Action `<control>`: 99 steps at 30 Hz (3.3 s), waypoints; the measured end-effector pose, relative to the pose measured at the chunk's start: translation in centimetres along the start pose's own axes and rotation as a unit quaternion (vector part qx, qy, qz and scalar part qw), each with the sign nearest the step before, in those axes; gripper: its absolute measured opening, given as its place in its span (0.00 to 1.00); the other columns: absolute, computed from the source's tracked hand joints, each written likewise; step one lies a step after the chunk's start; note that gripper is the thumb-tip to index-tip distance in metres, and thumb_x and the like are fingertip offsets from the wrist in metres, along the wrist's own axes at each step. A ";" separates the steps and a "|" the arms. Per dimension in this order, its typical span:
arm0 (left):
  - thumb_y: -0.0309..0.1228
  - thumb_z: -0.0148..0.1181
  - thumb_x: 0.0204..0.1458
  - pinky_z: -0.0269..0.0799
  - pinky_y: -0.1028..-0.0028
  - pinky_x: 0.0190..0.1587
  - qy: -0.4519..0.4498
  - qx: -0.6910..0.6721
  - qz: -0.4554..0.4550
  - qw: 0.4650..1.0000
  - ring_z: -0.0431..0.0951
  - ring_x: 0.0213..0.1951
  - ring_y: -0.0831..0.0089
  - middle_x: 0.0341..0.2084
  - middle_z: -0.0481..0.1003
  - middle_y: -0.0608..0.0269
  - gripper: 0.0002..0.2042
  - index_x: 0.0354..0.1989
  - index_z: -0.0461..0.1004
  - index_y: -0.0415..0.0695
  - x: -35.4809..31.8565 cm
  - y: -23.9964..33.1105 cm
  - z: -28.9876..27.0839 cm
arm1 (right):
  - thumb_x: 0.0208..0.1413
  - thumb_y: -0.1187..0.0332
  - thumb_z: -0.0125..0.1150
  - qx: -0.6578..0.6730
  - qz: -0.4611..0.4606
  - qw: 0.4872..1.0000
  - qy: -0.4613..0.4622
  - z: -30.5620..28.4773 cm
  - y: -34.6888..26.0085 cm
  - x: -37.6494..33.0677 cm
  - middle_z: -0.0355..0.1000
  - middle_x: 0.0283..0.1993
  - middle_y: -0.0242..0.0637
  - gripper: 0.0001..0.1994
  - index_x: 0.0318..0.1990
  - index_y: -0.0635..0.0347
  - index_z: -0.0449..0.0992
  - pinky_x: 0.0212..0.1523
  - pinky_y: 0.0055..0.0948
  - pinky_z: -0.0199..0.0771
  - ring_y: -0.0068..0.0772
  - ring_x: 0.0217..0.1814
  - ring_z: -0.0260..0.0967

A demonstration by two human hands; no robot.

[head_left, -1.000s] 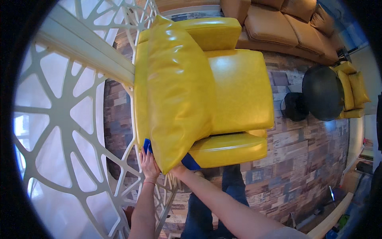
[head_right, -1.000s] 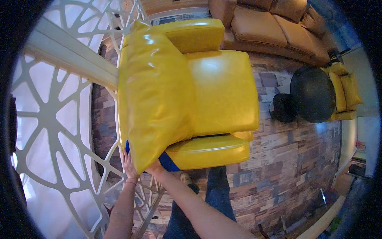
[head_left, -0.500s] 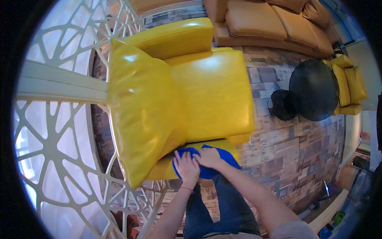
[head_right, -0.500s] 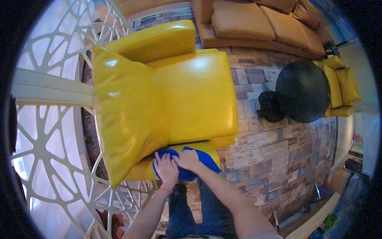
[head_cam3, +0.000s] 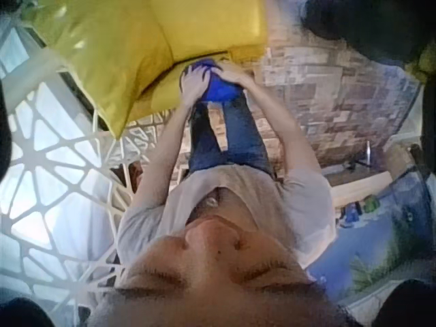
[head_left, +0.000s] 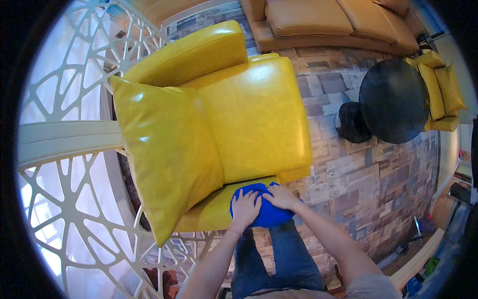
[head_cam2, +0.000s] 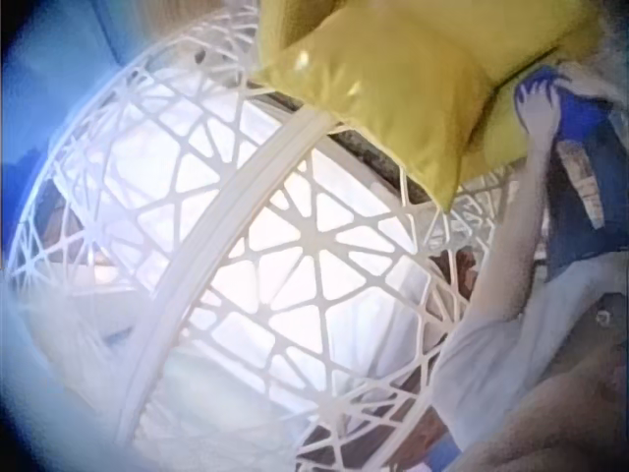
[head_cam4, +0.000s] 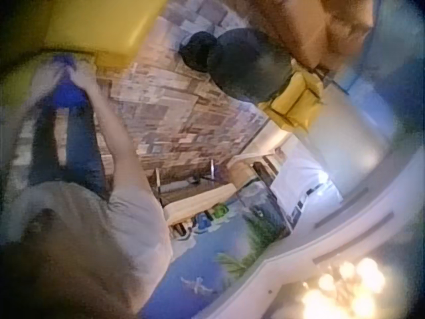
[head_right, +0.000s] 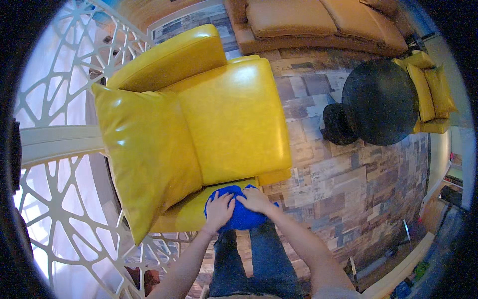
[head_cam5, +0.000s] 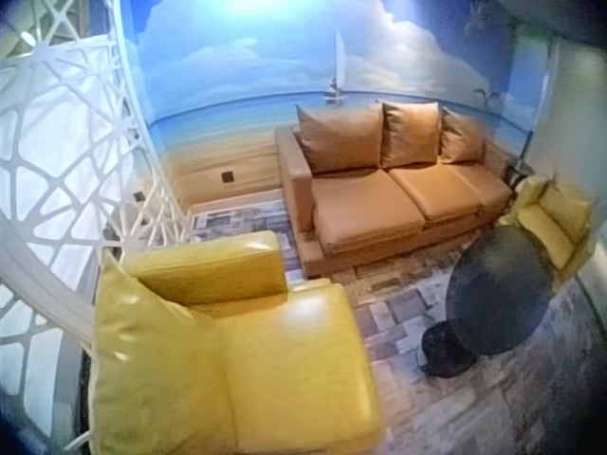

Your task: The person wipes the surface of a white cabinet and then a yellow armchair using a blue cloth. They clean the cabinet top and sides, then move to the armchair to wipe the seat, backrest, and armrests.

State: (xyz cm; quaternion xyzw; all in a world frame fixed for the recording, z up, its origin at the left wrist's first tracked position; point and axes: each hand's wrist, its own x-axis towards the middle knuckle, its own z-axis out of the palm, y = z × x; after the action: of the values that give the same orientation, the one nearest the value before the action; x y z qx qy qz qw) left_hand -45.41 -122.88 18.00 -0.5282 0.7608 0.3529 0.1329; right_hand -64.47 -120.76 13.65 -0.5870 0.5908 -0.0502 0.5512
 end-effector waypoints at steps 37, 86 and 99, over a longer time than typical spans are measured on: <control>0.45 0.56 0.61 0.41 0.50 0.72 0.121 -0.101 -0.126 0.979 0.56 0.69 0.42 0.59 0.71 0.47 0.20 0.51 0.76 0.43 -6.6 -2.3 -1.3 | 0.60 0.69 0.57 -0.070 0.017 0.970 0.233 5.8 -8.6 -10.1 0.56 0.74 0.34 0.26 0.67 0.49 0.66 0.72 0.66 0.42 0.45 0.78 0.46; 0.23 0.58 0.60 0.55 0.70 0.69 0.272 -0.657 -0.177 0.680 0.57 0.70 0.64 0.70 0.56 0.52 0.37 0.75 0.44 0.41 -16.5 -17.0 -13.3 | 0.59 0.58 0.57 -0.372 -0.425 0.824 0.040 -5.1 -40.8 23.4 0.65 0.69 0.41 0.23 0.61 0.52 0.73 0.72 0.48 0.54 0.47 0.73 0.57; 0.25 0.59 0.60 0.54 0.69 0.70 0.263 -0.648 -0.165 0.695 0.58 0.70 0.62 0.70 0.56 0.50 0.38 0.75 0.44 0.40 -15.2 -18.1 -10.7 | 0.60 0.57 0.55 -0.385 -0.369 0.846 0.003 3.1 -38.7 15.0 0.62 0.71 0.33 0.20 0.58 0.49 0.76 0.73 0.63 0.40 0.43 0.77 0.47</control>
State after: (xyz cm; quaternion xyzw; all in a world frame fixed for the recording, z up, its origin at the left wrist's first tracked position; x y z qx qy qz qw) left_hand -21.14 -122.86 27.17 -0.6719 0.2475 0.5779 -0.3915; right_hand -33.10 -142.02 30.89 -0.9268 0.3039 -0.0202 0.2198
